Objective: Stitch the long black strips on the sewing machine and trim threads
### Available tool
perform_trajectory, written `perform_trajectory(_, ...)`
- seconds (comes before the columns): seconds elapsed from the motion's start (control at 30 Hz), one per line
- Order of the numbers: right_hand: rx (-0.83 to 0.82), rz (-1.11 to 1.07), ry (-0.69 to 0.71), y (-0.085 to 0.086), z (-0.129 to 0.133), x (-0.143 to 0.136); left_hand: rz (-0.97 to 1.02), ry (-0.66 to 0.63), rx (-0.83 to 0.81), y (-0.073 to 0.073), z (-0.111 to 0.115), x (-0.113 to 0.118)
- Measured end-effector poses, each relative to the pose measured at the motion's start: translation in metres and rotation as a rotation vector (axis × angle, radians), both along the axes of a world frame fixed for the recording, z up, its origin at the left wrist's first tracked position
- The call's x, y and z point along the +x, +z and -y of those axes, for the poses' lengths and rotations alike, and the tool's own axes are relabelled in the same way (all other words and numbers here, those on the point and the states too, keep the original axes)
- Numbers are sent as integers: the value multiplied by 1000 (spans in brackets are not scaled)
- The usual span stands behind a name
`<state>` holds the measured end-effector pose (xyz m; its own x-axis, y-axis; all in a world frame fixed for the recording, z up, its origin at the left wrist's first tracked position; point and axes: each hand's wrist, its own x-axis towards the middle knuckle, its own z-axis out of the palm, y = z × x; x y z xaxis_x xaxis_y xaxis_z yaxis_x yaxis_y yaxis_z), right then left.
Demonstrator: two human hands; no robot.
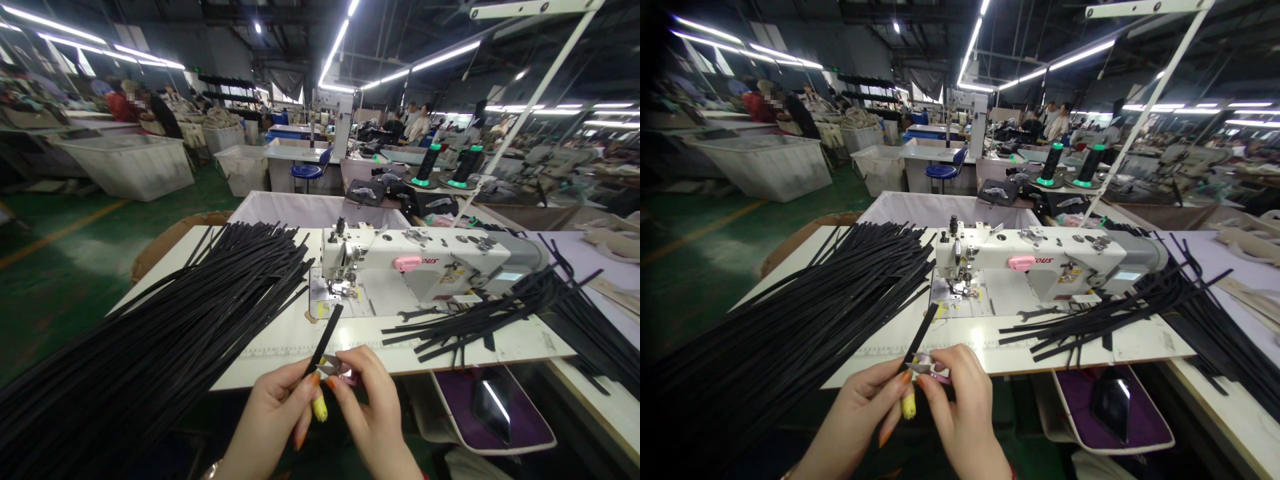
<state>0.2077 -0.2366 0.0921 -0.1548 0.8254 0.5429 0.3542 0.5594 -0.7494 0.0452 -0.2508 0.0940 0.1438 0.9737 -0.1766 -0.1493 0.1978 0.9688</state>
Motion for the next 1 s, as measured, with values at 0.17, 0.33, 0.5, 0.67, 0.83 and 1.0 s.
perform_trajectory(0.17,-69,-286,-19,2,4,3,3,17,-29,-1,1,2)
perform_trajectory(0.33,-63,-118,6,1,2,4,-37,14,-5,-2,2,3)
perform_trajectory(0.5,97,119,28,-8,2,1,-110,-1,142,1,3,7)
perform_trajectory(0.67,163,87,3,-8,-2,1,-136,-60,232,4,4,6)
perform_trajectory(0.83,188,-35,-106,-6,-8,5,-273,-48,275,0,4,6)
perform_trajectory(1.0,138,74,-2,-11,-5,-1,-122,-15,161,-8,2,8)
